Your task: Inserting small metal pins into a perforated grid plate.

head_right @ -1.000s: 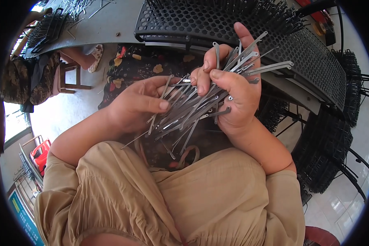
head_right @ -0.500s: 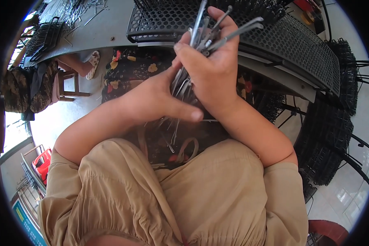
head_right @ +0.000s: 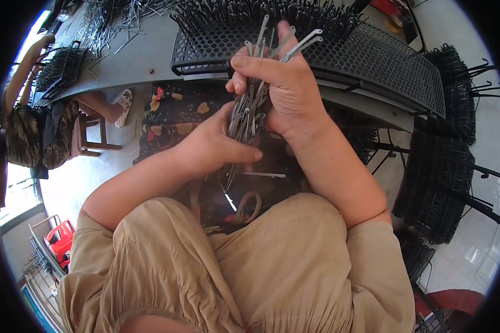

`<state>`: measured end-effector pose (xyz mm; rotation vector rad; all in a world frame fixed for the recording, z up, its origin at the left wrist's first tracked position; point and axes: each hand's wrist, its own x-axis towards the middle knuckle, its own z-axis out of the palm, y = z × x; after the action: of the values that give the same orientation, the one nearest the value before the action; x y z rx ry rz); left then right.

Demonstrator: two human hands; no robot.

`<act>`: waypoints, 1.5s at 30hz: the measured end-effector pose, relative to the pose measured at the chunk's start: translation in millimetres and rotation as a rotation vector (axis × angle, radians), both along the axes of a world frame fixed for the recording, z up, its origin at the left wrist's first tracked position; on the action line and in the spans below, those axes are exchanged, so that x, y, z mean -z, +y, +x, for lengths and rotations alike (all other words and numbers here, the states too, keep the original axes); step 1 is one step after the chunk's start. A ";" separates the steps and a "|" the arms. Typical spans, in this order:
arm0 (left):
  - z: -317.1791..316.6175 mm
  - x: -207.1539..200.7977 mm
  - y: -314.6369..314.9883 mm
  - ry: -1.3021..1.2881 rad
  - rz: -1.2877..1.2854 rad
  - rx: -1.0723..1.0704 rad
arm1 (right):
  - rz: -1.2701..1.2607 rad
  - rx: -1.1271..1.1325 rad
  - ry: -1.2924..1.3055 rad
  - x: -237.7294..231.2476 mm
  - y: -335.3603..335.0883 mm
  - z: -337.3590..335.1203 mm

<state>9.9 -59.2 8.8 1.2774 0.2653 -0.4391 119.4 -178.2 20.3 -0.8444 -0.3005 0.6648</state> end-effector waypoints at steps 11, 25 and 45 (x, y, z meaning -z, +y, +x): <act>-4.0 -0.7 13.6 0.088 -0.191 0.141 | -0.011 0.012 0.032 1.1 -1.3 -2.0; -7.1 4.2 20.7 0.051 -0.242 0.203 | -0.091 -0.090 0.051 -0.8 2.0 11.9; -7.2 5.8 11.9 0.109 -0.211 0.121 | -0.037 0.005 0.235 -3.4 -0.9 2.0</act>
<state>2.8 -47.3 3.0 1.0681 0.2279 -0.6247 121.4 -179.1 23.7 -0.7932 -0.0747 0.7592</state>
